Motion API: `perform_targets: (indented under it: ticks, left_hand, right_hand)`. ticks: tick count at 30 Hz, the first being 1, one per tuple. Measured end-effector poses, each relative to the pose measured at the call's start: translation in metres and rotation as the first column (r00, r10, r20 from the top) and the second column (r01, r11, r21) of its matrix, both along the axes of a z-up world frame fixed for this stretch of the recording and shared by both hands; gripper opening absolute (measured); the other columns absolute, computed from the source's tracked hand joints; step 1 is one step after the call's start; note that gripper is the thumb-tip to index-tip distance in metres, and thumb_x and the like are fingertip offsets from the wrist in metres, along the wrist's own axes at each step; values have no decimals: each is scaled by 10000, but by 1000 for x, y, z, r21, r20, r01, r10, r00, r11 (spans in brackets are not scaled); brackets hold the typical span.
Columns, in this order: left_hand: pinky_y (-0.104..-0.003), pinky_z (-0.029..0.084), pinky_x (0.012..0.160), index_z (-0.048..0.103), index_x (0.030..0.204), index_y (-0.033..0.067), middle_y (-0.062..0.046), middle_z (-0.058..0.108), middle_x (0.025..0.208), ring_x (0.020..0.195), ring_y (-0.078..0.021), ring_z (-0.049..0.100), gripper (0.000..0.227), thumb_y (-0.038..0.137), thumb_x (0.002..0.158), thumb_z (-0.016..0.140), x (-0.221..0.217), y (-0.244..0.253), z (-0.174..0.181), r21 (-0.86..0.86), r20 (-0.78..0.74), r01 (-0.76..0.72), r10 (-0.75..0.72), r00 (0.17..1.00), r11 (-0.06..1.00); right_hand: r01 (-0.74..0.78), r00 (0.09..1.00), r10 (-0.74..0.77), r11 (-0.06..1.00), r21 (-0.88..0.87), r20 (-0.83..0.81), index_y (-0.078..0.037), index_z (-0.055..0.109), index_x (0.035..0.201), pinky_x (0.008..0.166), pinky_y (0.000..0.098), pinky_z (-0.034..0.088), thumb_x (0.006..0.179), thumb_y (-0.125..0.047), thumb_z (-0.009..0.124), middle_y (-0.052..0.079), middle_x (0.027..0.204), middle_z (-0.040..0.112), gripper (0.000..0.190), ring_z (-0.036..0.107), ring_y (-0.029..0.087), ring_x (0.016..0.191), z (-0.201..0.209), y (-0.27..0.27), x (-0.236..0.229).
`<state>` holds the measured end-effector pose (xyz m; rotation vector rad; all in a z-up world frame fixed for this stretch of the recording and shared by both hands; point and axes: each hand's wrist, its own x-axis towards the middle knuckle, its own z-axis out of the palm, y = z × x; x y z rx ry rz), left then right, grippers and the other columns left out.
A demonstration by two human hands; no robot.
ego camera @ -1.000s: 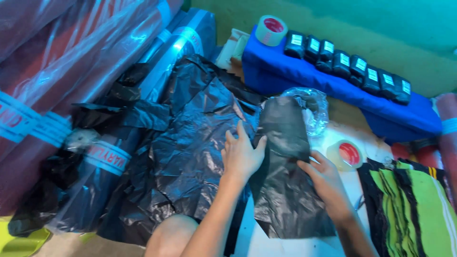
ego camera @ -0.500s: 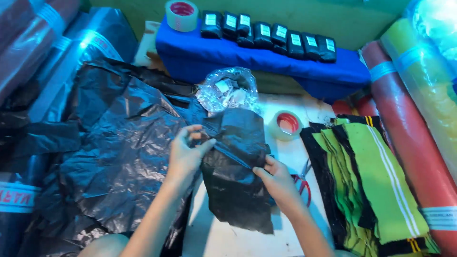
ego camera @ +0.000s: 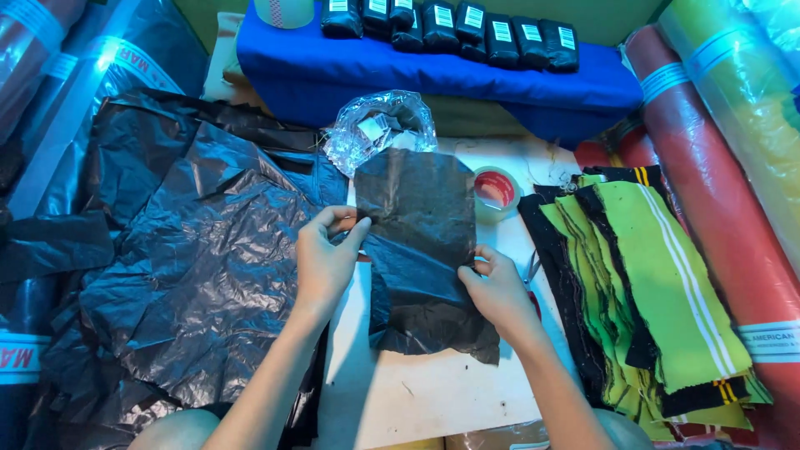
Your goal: The person folds a black plastic bag and places it on a table. They then pick up a barcode sticker, apply it to the bag, and set it aside. Next, they take a piece of black plastic, place a folded green and black garment on it, and wrap the garment in the plastic.
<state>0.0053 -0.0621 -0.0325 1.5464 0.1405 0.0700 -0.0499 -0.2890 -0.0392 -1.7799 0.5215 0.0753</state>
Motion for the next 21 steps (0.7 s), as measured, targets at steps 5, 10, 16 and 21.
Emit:
perform_targets:
  ticks: [5,10,16,21]
  left_hand:
    - [-440,643,671,591,1366,76,-236,749,930,769,-309,772,483,346,976,682,-6,-9,-20,70,-165,180,-167,972,981]
    - [-600,506,1030,268,1593,-5,-381,416,1505,1371,-504,486,826,240,941,713,-25,-17,8,151,-315,255,-198,928,955]
    - [-629,568,943,197,1609,73,-384,527,1383,1216,-542,609,877,100,908,724,-24,-14,2,226,-230,322,-271,935,919]
    - [-576,598,920,480,1500,98,-295,585,1374,1184,-501,645,641,142,911,729,-21,-21,-17,331,-247,409,-340,907,850]
  right_hand:
    - [26,995,-15,994,103,-102,-49,690,1323,942,513,574,1000,-20,537,219,1175,714,359,702,351,1077,4,7,3]
    - [-19,993,21,1000,21,-114,-42,636,1391,1020,577,511,1035,-53,539,281,1340,653,369,633,487,1235,7,10,1]
    - [-50,999,54,944,-325,3,5,573,1374,847,561,578,984,-69,572,273,1122,702,397,674,494,1102,-6,-1,4]
    - [-46,999,52,916,-398,4,46,534,1378,842,599,572,967,-23,582,309,1087,693,419,655,558,1072,4,5,1]
